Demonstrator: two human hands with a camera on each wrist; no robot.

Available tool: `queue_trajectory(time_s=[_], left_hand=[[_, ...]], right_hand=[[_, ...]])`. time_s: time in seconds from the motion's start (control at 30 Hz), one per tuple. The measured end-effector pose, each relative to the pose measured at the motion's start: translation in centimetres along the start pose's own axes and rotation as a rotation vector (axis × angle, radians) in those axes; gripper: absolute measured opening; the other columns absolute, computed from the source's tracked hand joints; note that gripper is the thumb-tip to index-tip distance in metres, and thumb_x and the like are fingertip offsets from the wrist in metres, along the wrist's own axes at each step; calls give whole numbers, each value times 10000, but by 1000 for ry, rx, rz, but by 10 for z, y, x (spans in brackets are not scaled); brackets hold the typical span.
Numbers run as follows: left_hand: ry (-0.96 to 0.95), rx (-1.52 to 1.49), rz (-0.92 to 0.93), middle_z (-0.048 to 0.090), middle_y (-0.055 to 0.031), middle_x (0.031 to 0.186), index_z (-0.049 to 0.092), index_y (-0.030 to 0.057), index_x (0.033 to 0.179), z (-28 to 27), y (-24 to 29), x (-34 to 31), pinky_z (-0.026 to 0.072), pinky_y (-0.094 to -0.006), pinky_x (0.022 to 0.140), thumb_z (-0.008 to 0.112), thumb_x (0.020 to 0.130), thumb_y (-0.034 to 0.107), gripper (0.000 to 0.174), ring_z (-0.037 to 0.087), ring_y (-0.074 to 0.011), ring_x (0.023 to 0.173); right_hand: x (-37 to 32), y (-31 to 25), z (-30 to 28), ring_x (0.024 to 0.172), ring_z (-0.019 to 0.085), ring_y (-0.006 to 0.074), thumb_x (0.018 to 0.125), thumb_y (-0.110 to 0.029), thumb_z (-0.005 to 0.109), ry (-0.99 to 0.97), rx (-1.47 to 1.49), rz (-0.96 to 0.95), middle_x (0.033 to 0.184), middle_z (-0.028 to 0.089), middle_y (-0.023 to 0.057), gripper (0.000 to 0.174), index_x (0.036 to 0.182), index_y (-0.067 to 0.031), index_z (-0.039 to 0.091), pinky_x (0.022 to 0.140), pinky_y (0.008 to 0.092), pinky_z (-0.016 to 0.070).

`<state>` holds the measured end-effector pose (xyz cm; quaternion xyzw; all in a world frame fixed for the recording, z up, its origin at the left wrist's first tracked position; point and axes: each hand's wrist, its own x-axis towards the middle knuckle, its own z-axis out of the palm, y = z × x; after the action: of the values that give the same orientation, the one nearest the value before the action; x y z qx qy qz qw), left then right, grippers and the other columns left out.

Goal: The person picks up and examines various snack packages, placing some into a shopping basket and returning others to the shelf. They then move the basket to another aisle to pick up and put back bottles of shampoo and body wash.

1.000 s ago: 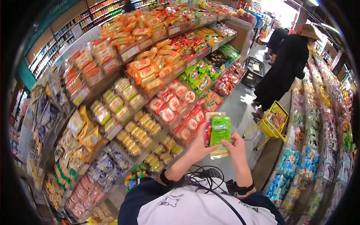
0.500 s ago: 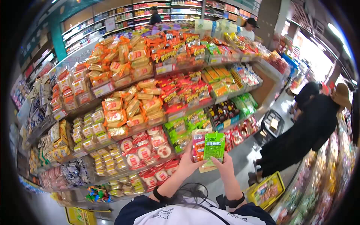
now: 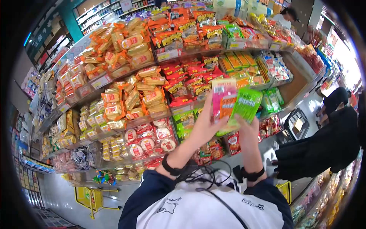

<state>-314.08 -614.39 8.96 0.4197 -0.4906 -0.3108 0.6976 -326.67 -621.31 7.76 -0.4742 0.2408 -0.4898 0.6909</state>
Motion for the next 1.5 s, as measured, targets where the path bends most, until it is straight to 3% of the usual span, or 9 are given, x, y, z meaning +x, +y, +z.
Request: queue_trajectory(time_s=[0.2, 0.23, 0.37, 0.53, 0.87, 0.97, 1.2, 1.4, 1.5], left_hand=[[-182, 218, 24, 482, -126, 1166, 45, 97, 1370, -9, -3, 63, 444, -278, 787, 637, 721, 37, 880, 510, -133, 910], [-150, 163, -57, 416, -161, 1234, 39, 93, 1370, -6, 2, 71, 401, -325, 867, 668, 700, 74, 920, 474, -199, 1032], [-251, 358, 249, 258, -153, 1351, 41, 88, 1368, 10, 4, 122, 270, -380, 994, 653, 712, 63, 897, 308, -244, 1225], [-161, 964, 393, 215, -190, 1361, 211, 71, 1330, 32, -19, 224, 231, -384, 1021, 604, 767, 198, 698, 233, -334, 1254], [78, 1673, 404, 291, -206, 1315, 238, -16, 1288, 24, -88, 347, 219, -415, 1025, 596, 741, 298, 725, 270, -350, 1229], [128, 1710, 255, 313, -183, 1317, 260, -7, 1288, 29, -90, 350, 224, -418, 1020, 586, 740, 366, 739, 282, -329, 1229], [145, 1821, 319, 371, -157, 1291, 401, 15, 1205, 29, -98, 347, 271, -421, 982, 573, 736, 425, 646, 338, -306, 1201], [216, 1802, 464, 453, -142, 1198, 447, 68, 1182, 33, -102, 345, 298, -429, 954, 585, 726, 412, 588, 382, -339, 1147], [198, 1808, 427, 429, -139, 1210, 442, 140, 1203, 34, -102, 345, 281, -438, 965, 582, 731, 403, 558, 377, -344, 1145]], right_hand=[[71, -35, -13, 751, 588, 134, 735, 9, 601, -31, -62, -52, 892, 614, 83, 222, 955, 27, 571, 691, 263, 459], [83, -42, -15, 756, 588, 136, 737, 6, 602, -35, -54, -64, 893, 613, 84, 225, 958, 28, 569, 696, 265, 458], [163, -67, -27, 779, 586, 146, 742, -5, 606, -42, 3, -240, 901, 612, 87, 241, 974, 35, 559, 719, 268, 453], [344, -100, -61, 782, 584, 152, 717, -20, 645, -55, -121, -369, 903, 614, 80, 263, 961, 39, 568, 739, 268, 448], [514, -44, 7, 728, 583, 155, 652, -35, 694, -419, -50, -132, 840, 623, 84, 262, 885, 30, 592, 640, 270, 445], [527, -45, 23, 704, 589, 170, 640, -24, 695, -463, -102, -7, 813, 620, 94, 259, 868, 44, 591, 613, 278, 450], [544, -76, -11, 748, 597, 166, 677, -97, 702, -425, -42, 33, 853, 618, 84, 302, 923, 34, 586, 669, 275, 460], [515, -87, -61, 686, 603, 137, 672, -100, 690, -418, -577, -268, 844, 633, 69, 289, 921, 22, 608, 625, 271, 464], [505, -73, -65, 818, 598, 243, 736, -267, 619, -377, -868, -469, 884, 624, 149, 349, 941, 15, 603, 722, 331, 440]])
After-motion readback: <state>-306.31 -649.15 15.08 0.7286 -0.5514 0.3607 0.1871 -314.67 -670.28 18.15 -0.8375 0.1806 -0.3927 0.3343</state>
